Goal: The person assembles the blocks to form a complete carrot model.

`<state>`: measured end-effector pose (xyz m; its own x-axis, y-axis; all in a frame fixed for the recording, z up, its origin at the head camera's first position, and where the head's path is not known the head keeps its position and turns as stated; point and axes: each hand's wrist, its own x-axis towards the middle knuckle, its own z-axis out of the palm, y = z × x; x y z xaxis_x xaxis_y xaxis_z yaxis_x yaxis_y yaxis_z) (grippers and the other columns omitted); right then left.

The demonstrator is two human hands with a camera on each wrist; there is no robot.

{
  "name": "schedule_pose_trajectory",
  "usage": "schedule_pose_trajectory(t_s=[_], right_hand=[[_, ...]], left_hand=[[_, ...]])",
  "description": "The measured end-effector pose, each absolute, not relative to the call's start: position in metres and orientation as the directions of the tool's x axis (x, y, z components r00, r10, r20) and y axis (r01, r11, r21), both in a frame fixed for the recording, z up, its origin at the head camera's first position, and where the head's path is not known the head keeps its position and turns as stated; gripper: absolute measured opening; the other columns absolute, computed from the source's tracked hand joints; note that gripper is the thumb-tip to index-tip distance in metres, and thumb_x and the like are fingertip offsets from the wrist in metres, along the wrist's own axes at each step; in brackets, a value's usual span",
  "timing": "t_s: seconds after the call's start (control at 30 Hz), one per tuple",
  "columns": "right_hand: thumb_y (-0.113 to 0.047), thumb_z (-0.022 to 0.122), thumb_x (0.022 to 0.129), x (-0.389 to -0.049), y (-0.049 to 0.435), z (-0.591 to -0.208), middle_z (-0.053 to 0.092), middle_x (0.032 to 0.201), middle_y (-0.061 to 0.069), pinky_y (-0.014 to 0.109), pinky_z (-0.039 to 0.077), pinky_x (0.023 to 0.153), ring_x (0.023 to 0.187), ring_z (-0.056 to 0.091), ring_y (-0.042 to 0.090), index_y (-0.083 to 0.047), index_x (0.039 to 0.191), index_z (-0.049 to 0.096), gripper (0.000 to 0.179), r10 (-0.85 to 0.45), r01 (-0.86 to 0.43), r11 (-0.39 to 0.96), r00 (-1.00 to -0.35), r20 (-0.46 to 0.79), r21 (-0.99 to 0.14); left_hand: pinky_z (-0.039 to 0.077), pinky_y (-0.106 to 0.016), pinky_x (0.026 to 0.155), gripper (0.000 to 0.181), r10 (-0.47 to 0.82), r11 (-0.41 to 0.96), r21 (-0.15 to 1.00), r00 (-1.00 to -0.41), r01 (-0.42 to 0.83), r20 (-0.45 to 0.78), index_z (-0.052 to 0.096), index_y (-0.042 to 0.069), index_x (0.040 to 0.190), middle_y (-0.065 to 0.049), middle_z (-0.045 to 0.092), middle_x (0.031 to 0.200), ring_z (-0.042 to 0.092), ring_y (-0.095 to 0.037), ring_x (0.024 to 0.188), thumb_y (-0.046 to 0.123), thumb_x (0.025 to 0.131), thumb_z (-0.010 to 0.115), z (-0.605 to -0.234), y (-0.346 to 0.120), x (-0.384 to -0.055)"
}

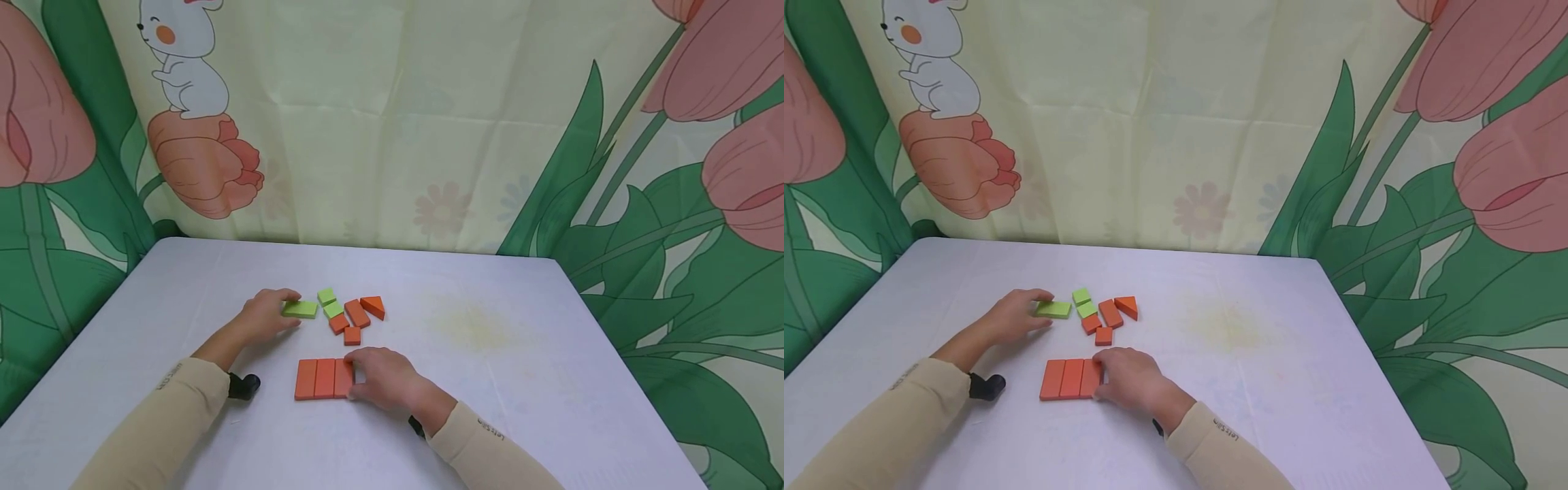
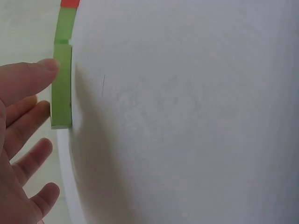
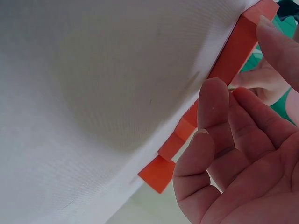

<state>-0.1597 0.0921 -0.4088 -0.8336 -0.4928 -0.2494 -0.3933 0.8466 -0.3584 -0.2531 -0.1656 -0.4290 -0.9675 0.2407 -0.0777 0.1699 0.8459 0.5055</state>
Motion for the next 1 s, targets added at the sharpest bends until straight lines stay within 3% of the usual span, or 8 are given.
schedule_pose_trajectory(t_s=[0.23,0.53,0.77,1.0], right_hand=[[-0.032,0.082,0.085,-0.16,0.092,-0.408,0.064,0.127,-0.005,0.038,0.048,0.099,0.121,0.055,0.017,-0.015,0.136,0.062,0.056,-0.493,-0.393,0.845,-0.834,-0.247,-0.362],[-0.032,0.082,0.085,-0.158,0.092,-0.407,0.064,0.127,-0.005,0.04,0.048,0.099,0.121,0.056,0.017,-0.015,0.136,0.062,0.057,-0.489,-0.379,0.844,-0.835,-0.252,-0.38],[-0.031,0.082,0.085,-0.157,0.093,-0.407,0.064,0.126,-0.006,0.039,0.048,0.098,0.119,0.057,0.017,-0.015,0.135,0.063,0.056,-0.502,-0.399,0.837,-0.832,-0.235,-0.375],[-0.032,0.082,0.085,-0.158,0.093,-0.406,0.065,0.124,-0.006,0.039,0.048,0.097,0.117,0.057,0.016,-0.015,0.135,0.063,0.056,-0.5,-0.394,0.837,-0.833,-0.237,-0.38]], left_hand=[[0.036,-0.06,0.104,0.055,0.24,0.838,0.524,-0.965,0.153,-0.103,0.058,0.007,0.138,-0.016,0.057,0.135,0.043,-0.041,0.13,0.022,0.089,0.076,-0.427,-0.152,-0.25],[0.032,-0.06,0.103,0.05,0.323,0.832,0.504,-0.941,0.231,-0.102,0.063,0.013,0.134,-0.013,0.059,0.133,0.045,-0.038,0.13,0.024,0.087,0.079,-0.422,-0.121,-0.24],[0.035,-0.056,0.099,0.045,0.384,0.828,0.472,-0.92,0.304,-0.081,0.067,0.016,0.128,-0.001,0.065,0.12,0.048,-0.032,0.124,0.025,0.086,0.08,-0.423,-0.109,-0.234],[0.034,-0.055,0.1,0.042,0.383,0.833,0.466,-0.919,0.299,-0.094,0.068,0.017,0.128,0.0,0.067,0.122,0.047,-0.031,0.125,0.025,0.088,0.079,-0.423,-0.11,-0.229]])
